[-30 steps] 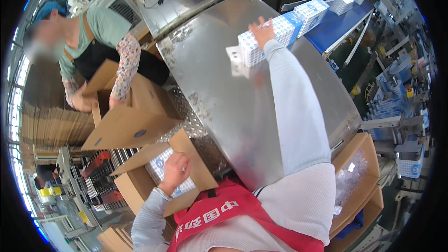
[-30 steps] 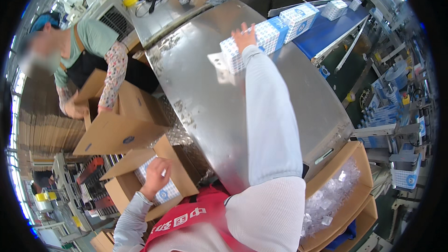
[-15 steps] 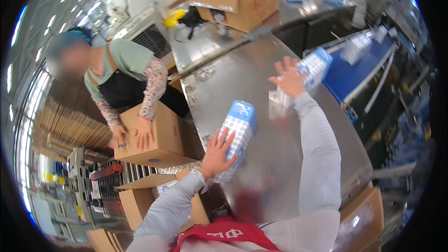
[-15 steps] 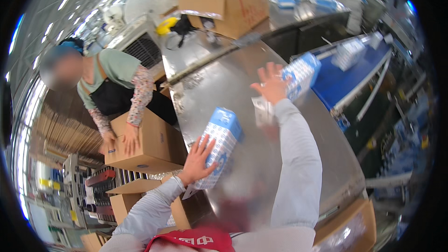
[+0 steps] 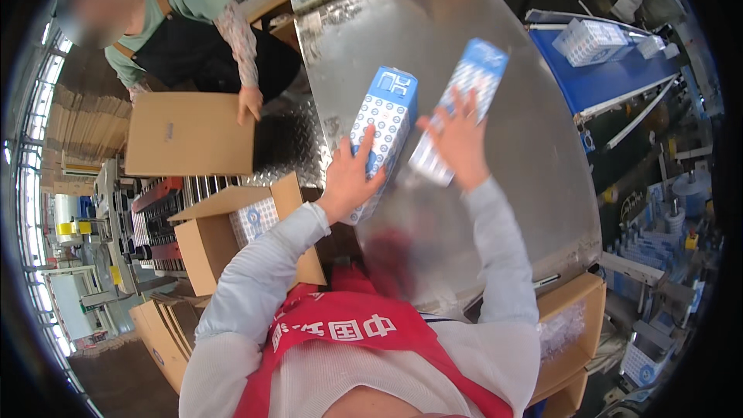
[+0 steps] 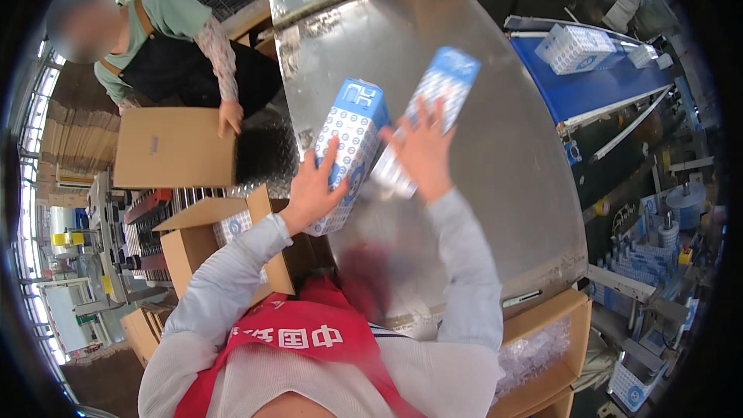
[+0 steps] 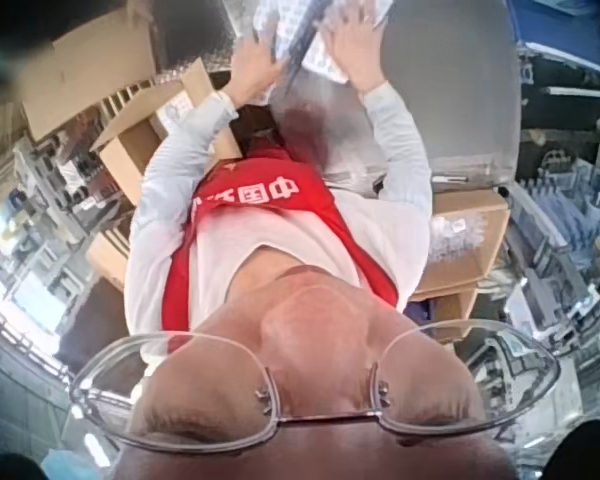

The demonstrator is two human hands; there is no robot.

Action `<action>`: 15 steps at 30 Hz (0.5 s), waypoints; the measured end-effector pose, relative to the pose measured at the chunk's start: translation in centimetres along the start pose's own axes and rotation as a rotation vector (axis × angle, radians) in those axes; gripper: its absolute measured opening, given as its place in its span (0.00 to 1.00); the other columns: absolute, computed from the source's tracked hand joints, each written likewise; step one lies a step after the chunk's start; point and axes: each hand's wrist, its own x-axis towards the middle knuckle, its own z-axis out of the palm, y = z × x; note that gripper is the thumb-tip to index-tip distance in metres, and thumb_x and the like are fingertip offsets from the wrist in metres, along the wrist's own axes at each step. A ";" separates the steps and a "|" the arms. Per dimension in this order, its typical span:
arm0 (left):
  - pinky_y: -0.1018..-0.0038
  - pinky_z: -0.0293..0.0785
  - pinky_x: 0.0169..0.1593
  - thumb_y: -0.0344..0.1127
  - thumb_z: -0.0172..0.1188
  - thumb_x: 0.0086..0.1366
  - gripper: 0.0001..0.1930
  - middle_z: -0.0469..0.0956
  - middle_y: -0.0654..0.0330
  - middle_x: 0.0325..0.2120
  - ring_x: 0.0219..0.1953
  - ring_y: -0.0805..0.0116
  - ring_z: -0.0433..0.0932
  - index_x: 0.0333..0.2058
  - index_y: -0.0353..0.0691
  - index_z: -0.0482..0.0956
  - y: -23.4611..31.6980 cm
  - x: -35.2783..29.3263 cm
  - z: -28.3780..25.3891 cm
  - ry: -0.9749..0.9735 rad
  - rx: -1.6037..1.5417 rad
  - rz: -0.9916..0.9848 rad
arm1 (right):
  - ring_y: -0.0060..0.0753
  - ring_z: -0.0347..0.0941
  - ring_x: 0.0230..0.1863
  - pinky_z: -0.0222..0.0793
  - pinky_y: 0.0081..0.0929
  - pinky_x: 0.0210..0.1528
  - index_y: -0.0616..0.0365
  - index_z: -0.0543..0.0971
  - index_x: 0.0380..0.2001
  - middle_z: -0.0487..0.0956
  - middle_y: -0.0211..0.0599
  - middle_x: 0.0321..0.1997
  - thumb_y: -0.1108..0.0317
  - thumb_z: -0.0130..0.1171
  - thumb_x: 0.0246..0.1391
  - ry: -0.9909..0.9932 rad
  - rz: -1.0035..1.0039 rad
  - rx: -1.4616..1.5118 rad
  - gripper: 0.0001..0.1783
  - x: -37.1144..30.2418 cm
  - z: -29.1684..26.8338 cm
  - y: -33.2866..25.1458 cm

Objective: The person places small blue and white product boxes into a larger cardboard shipping box. They arrange the items inside, close the flaps of the shipping box, and then move the completed box onto a conveyor belt.

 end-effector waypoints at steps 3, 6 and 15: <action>0.53 0.72 0.51 0.46 0.59 0.63 0.41 0.60 0.31 0.54 0.49 0.32 0.69 0.71 0.44 0.51 1.0 -4.4 0.8 -0.027 0.043 0.055 | 0.56 0.48 0.75 0.49 0.70 0.67 0.53 0.74 0.56 0.61 0.45 0.72 0.60 0.53 0.61 0.010 -0.082 0.203 0.22 -10.2 -0.2 -6.8; 0.52 0.71 0.53 0.46 0.55 0.67 0.39 0.53 0.24 0.60 0.52 0.29 0.68 0.70 0.38 0.51 0.5 -6.7 0.7 -0.040 0.051 0.071 | 0.49 0.51 0.75 0.48 0.61 0.70 0.60 0.66 0.64 0.61 0.47 0.72 0.71 0.50 0.59 0.021 0.037 0.372 0.28 -12.3 -1.3 -9.6; 0.45 0.35 0.71 0.46 0.53 0.67 0.36 0.44 0.41 0.71 0.73 0.38 0.39 0.69 0.35 0.54 0.2 -3.9 0.2 -0.039 0.133 0.267 | 0.51 0.51 0.75 0.45 0.61 0.71 0.63 0.64 0.66 0.62 0.48 0.71 0.73 0.48 0.59 -0.046 -0.084 0.354 0.30 -12.8 -1.3 -9.7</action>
